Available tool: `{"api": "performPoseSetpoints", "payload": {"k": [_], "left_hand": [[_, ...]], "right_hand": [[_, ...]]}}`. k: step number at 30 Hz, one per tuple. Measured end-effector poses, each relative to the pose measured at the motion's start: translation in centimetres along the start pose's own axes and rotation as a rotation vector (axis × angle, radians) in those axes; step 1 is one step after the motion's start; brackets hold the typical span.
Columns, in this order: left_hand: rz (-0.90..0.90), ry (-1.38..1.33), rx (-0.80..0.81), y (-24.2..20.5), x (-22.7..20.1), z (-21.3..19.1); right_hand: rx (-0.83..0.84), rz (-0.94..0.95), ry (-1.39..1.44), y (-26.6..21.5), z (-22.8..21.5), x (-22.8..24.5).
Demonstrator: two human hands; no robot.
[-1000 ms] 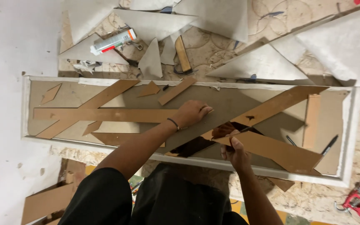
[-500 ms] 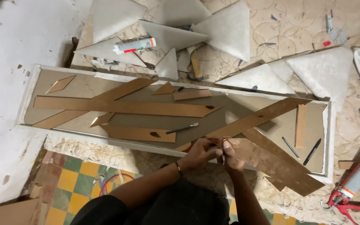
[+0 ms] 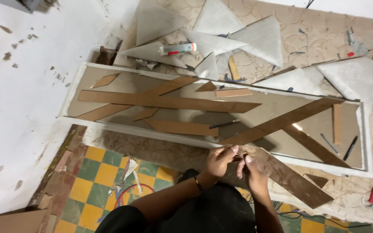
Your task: Applying decorative mirror and wood strips to a panel using adhesive.
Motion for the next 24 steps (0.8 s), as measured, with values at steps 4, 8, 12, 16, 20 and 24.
{"api": "performPoseSetpoints", "payload": {"k": [4, 8, 12, 16, 20, 24], "left_hand": [[0.070, -0.096, -0.153, -1.3, 2.0, -7.1], [0.050, -0.143, -0.167, -2.5, 0.0, -9.0], [0.071, -0.110, -0.208, -3.3, -3.8, -8.1], [0.155, -0.049, -0.164, -3.4, -4.8, -7.8], [0.158, 0.051, -0.193, -2.8, -5.3, -7.5], [0.211, 0.152, -0.348, -0.9, -5.6, -8.5]], "right_hand": [[-0.211, 0.166, 0.449, -4.2, 0.2, -3.8], [-0.341, 0.213, 0.489, -6.9, 0.6, -2.6], [-0.524, 0.197, 0.549, -8.4, -1.2, -2.1], [-0.716, 0.221, 0.534, -9.6, -4.6, -1.8], [-0.747, 0.212, 0.586, -9.2, -7.6, -4.1], [-0.710, 0.186, 0.556, -7.3, -10.0, -4.3]]}}
Point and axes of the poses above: each hand's wrist, its own y-axis towards the middle knuckle, its own z-axis out of the palm, x = y × z, the point moved 10 cm from there along y, towards the middle knuckle, and after that the axes turned 15 degrees about -y, right-handed, at the moved point
